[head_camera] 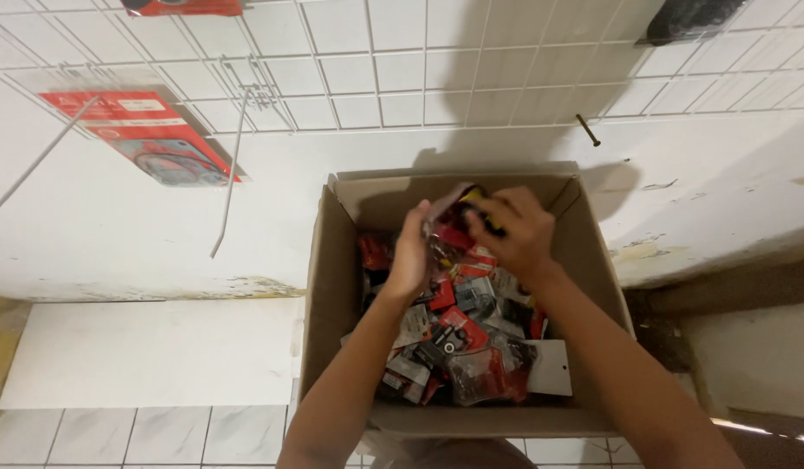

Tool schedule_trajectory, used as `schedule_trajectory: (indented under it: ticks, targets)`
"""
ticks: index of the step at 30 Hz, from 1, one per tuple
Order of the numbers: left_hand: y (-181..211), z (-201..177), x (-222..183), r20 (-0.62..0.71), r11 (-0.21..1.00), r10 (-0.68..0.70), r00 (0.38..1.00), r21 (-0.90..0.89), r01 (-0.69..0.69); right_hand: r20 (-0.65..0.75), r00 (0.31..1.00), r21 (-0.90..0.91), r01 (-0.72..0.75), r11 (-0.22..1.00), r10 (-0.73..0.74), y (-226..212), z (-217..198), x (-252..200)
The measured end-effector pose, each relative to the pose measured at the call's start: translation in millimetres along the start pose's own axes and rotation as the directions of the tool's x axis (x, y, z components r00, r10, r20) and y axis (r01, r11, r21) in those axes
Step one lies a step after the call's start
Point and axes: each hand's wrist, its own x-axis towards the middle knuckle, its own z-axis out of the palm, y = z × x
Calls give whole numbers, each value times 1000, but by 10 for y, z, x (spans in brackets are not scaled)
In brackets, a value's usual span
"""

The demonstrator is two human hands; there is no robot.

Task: Hanging and sorting packaged auto parts on a display rack and in a box.

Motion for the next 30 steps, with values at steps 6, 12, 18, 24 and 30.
schedule_trajectory:
  ticks: [6, 12, 18, 24, 30]
  targets:
    - [-1255, -846, 1126, 50, 996, -62, 997, 61, 59, -31, 994, -84, 106, 991, -109, -437, -42, 158]
    - [-419, -510, 568, 1, 999, 30, 1000, -32, -30, -18, 999, -112, 24, 993, -26, -85, -120, 144]
    - [-860, -504, 582, 23, 999, -50, 998, -4, 50, -21, 970, -80, 238, 968, -241, -485, -88, 220]
    - [99, 77, -192, 133, 996, 31, 991, 75, -41, -54, 998, -86, -32, 996, 27, -30, -146, 158]
    - [-693, -469, 425, 65, 993, -113, 991, 47, 110, -27, 990, -140, 133, 981, -138, -454, -25, 124]
